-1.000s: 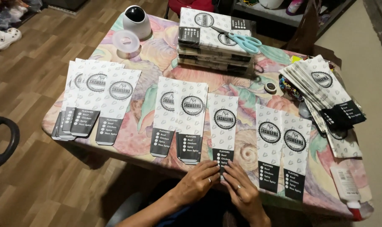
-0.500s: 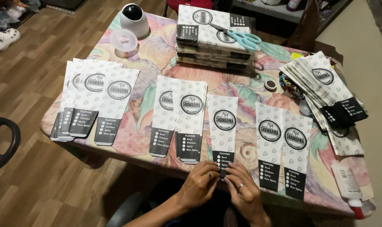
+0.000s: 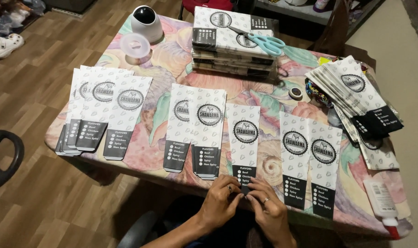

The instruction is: Assembling paper bags by folding the bottom edges and applying glue to seal them.

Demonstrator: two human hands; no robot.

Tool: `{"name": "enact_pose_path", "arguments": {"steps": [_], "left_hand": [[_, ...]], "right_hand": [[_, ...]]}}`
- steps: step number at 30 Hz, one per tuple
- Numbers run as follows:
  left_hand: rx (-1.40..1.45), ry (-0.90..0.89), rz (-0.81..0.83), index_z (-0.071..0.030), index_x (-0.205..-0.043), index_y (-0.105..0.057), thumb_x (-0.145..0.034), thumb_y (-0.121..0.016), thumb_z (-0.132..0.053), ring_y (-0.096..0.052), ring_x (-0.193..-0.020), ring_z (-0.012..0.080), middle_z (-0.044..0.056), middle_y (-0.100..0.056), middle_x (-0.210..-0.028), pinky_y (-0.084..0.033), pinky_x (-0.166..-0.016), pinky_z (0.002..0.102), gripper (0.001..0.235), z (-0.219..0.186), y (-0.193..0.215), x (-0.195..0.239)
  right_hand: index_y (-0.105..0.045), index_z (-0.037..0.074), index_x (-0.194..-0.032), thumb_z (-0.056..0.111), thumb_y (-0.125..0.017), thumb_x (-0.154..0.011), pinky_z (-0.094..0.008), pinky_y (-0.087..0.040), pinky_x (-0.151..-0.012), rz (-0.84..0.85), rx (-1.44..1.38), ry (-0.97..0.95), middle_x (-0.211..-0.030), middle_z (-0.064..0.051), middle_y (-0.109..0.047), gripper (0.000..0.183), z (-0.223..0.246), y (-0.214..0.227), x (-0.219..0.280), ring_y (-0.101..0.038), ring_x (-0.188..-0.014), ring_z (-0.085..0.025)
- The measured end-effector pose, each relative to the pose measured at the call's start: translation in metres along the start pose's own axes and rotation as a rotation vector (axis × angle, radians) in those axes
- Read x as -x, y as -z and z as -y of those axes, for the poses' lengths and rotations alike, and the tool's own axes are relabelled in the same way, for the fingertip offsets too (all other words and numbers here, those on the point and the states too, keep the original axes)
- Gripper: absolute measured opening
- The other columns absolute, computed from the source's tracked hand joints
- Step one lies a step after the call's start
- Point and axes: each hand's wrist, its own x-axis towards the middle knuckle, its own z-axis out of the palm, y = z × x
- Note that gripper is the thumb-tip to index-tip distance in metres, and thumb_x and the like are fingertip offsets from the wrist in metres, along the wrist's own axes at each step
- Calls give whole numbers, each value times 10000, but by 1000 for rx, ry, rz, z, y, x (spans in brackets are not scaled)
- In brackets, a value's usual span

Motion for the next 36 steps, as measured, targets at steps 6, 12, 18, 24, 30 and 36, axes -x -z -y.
{"name": "enact_pose_path", "arguments": {"steps": [6, 12, 18, 24, 30, 36], "left_hand": [[20, 170, -36, -44, -851, -632, -797, -732, 30, -620, -927, 276, 100, -644, -955, -503, -829, 376, 136, 1, -7, 0], [52, 458, 32, -146, -970, -782, -750, -648, 142, -616, -904, 206, 35, -610, -917, -516, -749, 313, 387, 6, -11, 0], [106, 448, 112, -123, -983, -794, -701, -470, 191, -634, -873, 209, 49, -621, -904, -500, -672, 292, 532, 11, -3, -4], [-152, 149, 224, -13, -1247, -704, -691, -617, 109, -435, -1377, 375, 185, -552, -1478, -369, -1145, 511, 575, 16, 1, -7], [-279, 127, 420, -1, -1313, -657, -829, -626, -70, -341, -1476, 419, 197, -531, -1503, -194, -1227, 573, 490, 20, -6, -11], [-281, 91, 422, 21, -1313, -651, -798, -627, -70, -346, -1477, 453, 220, -525, -1505, -223, -1205, 613, 524, 16, -17, -16]], "right_hand": [[-744, -13, -851, -11, -752, -820, -346, -591, -979, -62, 54, -107, -1040, -140, -766, 31, 3, -3, -3, -740, -1091, -260], [-771, 34, -864, -10, -792, -777, -305, -577, -971, -50, 3, -236, -1036, -110, -789, 100, 0, 5, -3, -758, -1036, -212], [-793, 35, -934, -77, -779, -730, -324, -584, -1036, 46, -8, -318, -1099, -119, -796, 233, -6, 10, 2, -761, -1073, -227], [-721, 44, -1137, 7, -724, -830, -405, -488, -1173, -87, 206, -236, -1271, -147, -716, 309, -24, 27, 24, -680, -1213, -269], [-714, 22, -1224, 46, -745, -853, -540, -343, -1274, -127, 445, -273, -1346, -172, -677, 373, -56, 38, 52, -582, -1351, -338], [-720, -13, -1191, 39, -731, -872, -507, -387, -1251, -138, 461, -252, -1340, -190, -677, 324, -51, 37, 48, -601, -1333, -343]]}}
